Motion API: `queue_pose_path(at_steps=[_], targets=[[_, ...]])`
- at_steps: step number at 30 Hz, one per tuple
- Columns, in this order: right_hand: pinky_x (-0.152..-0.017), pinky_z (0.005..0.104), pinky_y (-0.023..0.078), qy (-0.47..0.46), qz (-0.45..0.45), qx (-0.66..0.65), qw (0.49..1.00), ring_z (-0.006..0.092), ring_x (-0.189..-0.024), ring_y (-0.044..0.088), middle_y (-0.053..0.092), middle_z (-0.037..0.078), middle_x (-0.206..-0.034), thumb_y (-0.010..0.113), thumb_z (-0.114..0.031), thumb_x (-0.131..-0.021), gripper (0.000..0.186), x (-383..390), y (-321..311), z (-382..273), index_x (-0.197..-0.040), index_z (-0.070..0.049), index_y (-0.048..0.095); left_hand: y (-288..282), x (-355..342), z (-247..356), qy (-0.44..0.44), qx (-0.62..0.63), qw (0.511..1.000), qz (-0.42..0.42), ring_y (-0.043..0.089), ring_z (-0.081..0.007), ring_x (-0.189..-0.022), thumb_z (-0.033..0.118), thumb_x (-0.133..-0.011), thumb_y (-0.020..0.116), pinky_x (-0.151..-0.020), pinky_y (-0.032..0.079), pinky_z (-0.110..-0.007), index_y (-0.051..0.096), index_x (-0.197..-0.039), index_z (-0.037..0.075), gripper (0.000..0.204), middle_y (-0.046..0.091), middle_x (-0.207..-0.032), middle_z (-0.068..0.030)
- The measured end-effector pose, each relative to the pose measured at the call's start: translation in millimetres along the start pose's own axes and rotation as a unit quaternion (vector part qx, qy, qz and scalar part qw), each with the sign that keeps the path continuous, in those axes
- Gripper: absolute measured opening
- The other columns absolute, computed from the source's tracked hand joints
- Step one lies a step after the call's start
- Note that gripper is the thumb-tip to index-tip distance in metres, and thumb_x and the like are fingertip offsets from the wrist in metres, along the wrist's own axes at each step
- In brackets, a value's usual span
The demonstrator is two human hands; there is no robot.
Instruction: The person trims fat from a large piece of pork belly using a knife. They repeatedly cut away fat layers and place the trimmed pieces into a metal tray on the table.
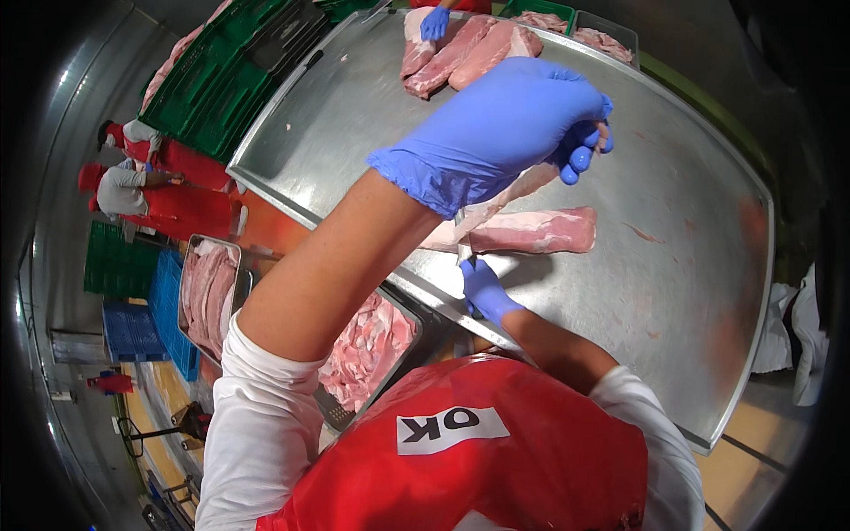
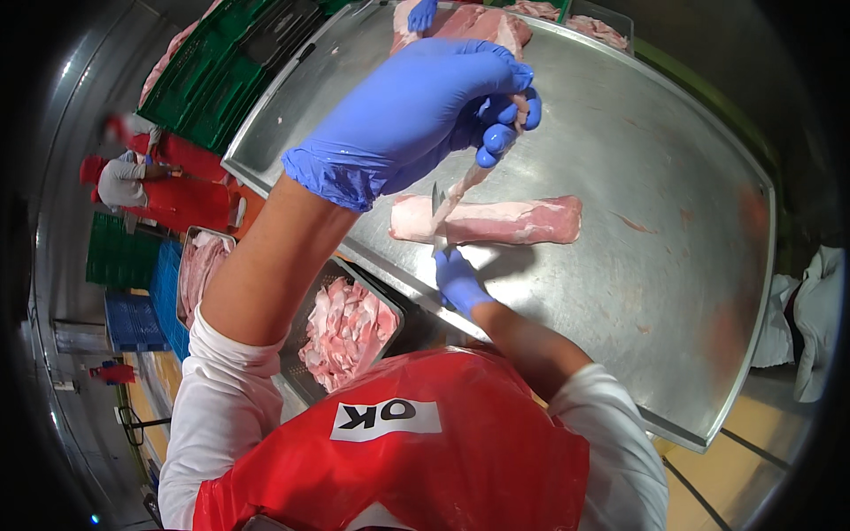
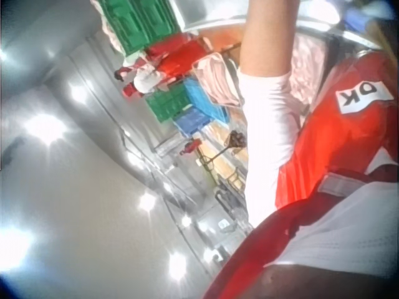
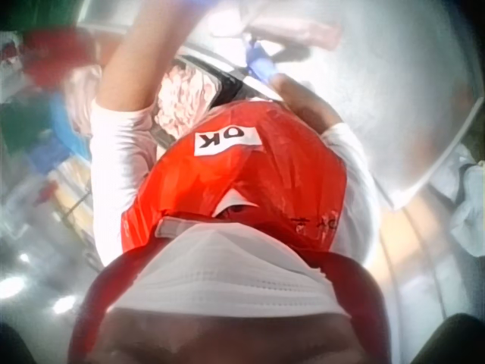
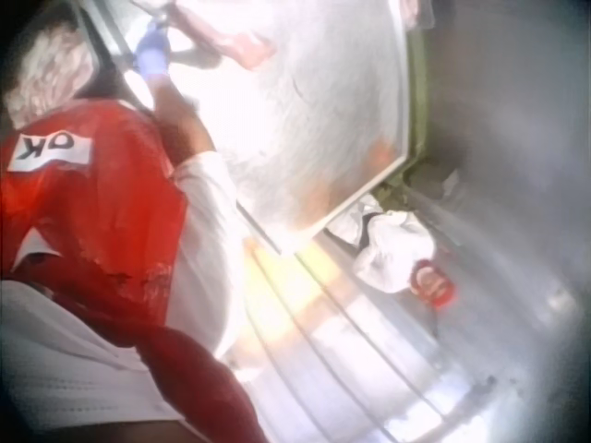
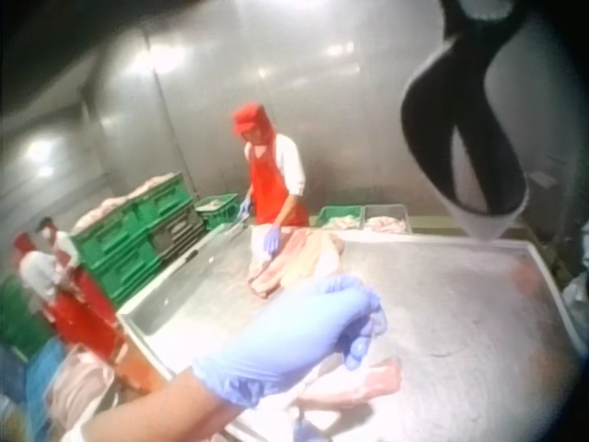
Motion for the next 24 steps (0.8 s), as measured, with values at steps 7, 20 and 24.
queue_pose_path(at_steps=[7,20,24], targets=[[-0.043,0.0396,0.045,-0.051,-0.010,-0.028,0.998,0.0204,-0.047,0.054,0.056,0.009,-0.069,0.050,-0.042,-0.113,0.039,-19.7,4.8,18.1,-0.114,-0.003,0.054,11.7,-8.7,3.7,0.057,-0.060,0.995,-0.050,0.065,-0.0154,-0.068,0.017,-0.105,0.063,-0.064,0.056,-0.029,0.068,-0.096,-0.003,0.022,0.071,-0.088,-0.0107],[-0.053,0.0413,0.054,0.000,-0.036,0.046,0.998,0.0275,-0.060,0.070,0.072,0.021,-0.086,0.048,-0.045,-0.112,0.050,30.9,2.8,21.1,-0.122,0.003,0.057,-21.3,-7.4,21.6,-0.048,0.129,0.989,-0.052,0.066,-0.0134,-0.067,0.013,-0.108,0.060,-0.063,0.059,-0.026,0.068,-0.101,0.001,0.016,0.071,-0.084,-0.0090],[-0.043,0.0411,0.045,-0.022,-0.005,0.014,1.000,0.0205,-0.045,0.053,0.055,0.009,-0.069,0.052,-0.040,-0.113,0.037,-21.0,22.6,11.0,-0.116,-0.003,0.053,-8.5,-9.2,15.8,0.023,0.114,0.992,-0.047,0.067,-0.0168,-0.068,0.012,-0.104,0.059,-0.065,0.057,-0.030,0.067,-0.101,-0.003,0.018,0.070,-0.086,-0.0124]])
Point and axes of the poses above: each hand's wrist, its own x-axis away from the middle knuckle, its own y-axis out of the palm, z = x × y, the point moved 5 cm from there along -x, towards the middle knuckle
